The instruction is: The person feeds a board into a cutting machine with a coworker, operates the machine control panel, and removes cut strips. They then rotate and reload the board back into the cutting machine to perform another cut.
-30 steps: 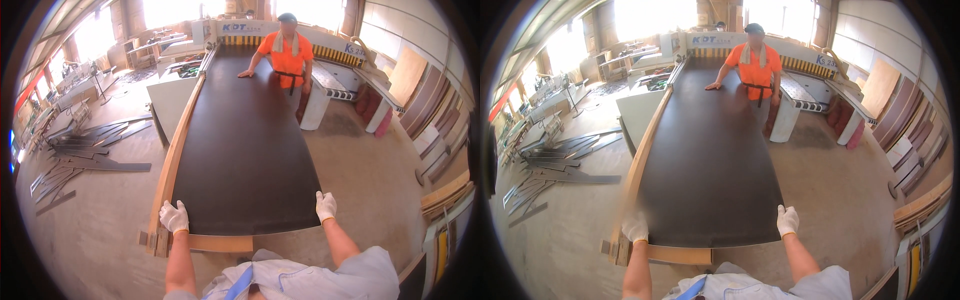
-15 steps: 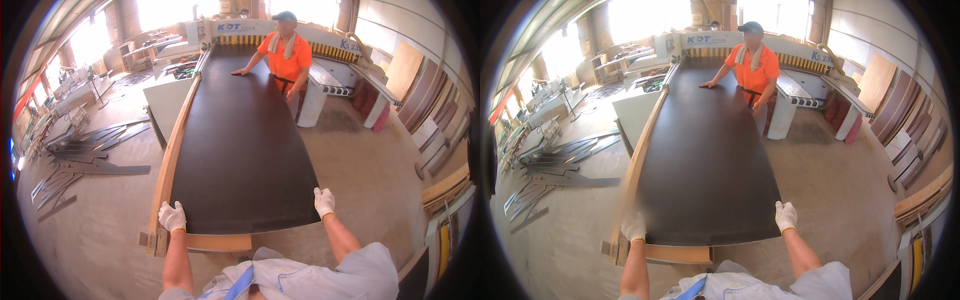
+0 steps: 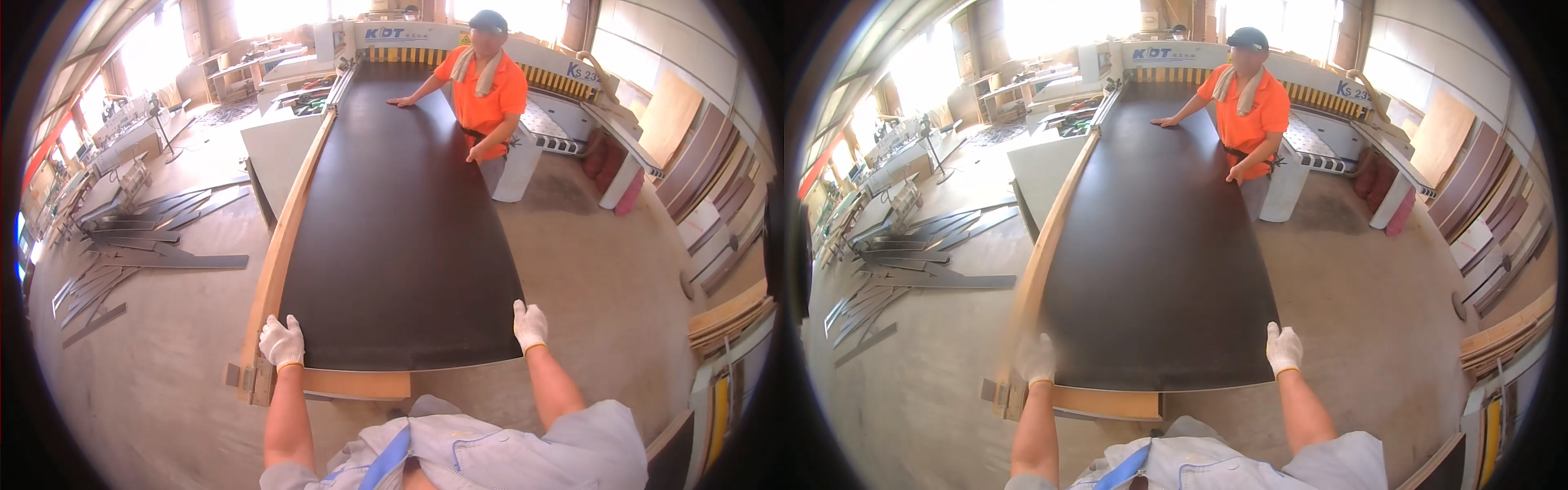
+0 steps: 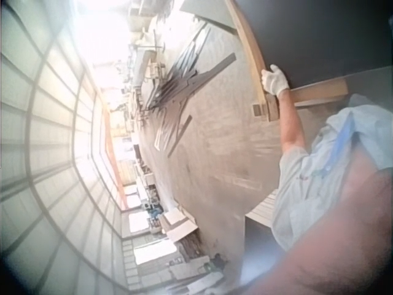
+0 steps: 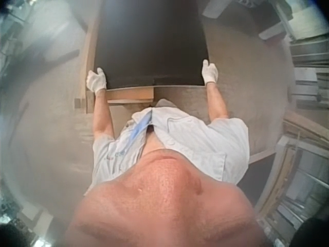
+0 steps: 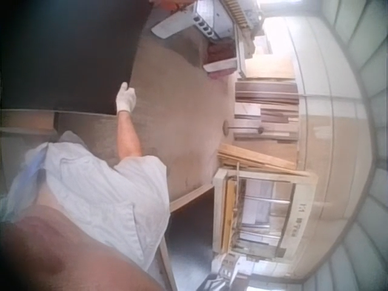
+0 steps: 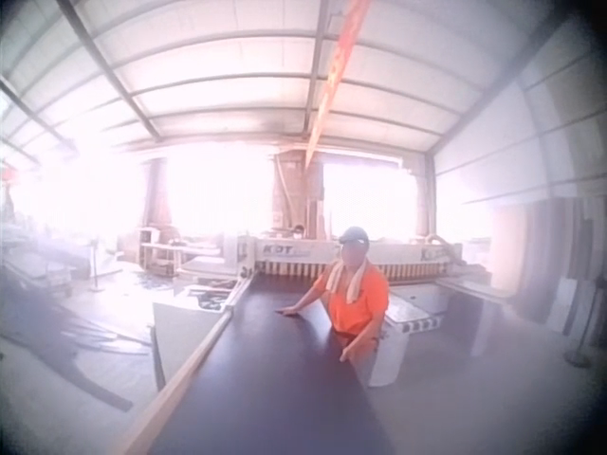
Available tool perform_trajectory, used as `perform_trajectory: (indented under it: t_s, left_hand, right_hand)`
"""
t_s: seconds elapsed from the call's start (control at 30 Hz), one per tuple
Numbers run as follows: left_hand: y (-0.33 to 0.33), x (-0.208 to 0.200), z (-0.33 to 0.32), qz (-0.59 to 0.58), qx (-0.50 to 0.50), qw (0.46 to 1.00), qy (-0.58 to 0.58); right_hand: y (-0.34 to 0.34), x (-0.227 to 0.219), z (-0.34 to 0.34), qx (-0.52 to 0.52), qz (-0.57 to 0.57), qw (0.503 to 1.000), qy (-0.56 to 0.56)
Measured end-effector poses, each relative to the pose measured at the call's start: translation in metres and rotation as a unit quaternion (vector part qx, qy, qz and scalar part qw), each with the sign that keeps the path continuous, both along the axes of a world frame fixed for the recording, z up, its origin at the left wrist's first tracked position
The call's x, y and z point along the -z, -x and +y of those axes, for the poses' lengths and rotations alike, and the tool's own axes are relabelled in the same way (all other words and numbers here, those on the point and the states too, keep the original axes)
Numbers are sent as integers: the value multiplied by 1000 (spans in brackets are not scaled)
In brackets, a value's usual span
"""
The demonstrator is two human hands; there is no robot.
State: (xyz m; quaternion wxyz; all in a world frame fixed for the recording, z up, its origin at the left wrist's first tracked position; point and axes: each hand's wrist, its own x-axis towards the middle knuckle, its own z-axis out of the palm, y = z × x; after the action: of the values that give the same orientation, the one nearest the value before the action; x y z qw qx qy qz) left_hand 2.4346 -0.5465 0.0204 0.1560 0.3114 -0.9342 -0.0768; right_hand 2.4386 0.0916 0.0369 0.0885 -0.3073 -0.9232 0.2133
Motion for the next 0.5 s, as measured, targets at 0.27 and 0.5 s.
perform_trajectory:
  t_s: [0.27,0.5]
  left_hand:
    - [-1,-7,6,-9,-11,1000,-18]
    - [-2,1,3,12,-12,1000,-7]
  right_hand:
    - [3,8,6,-1,13,1000,2]
    - [1,2,2,3,-5,1000,3]
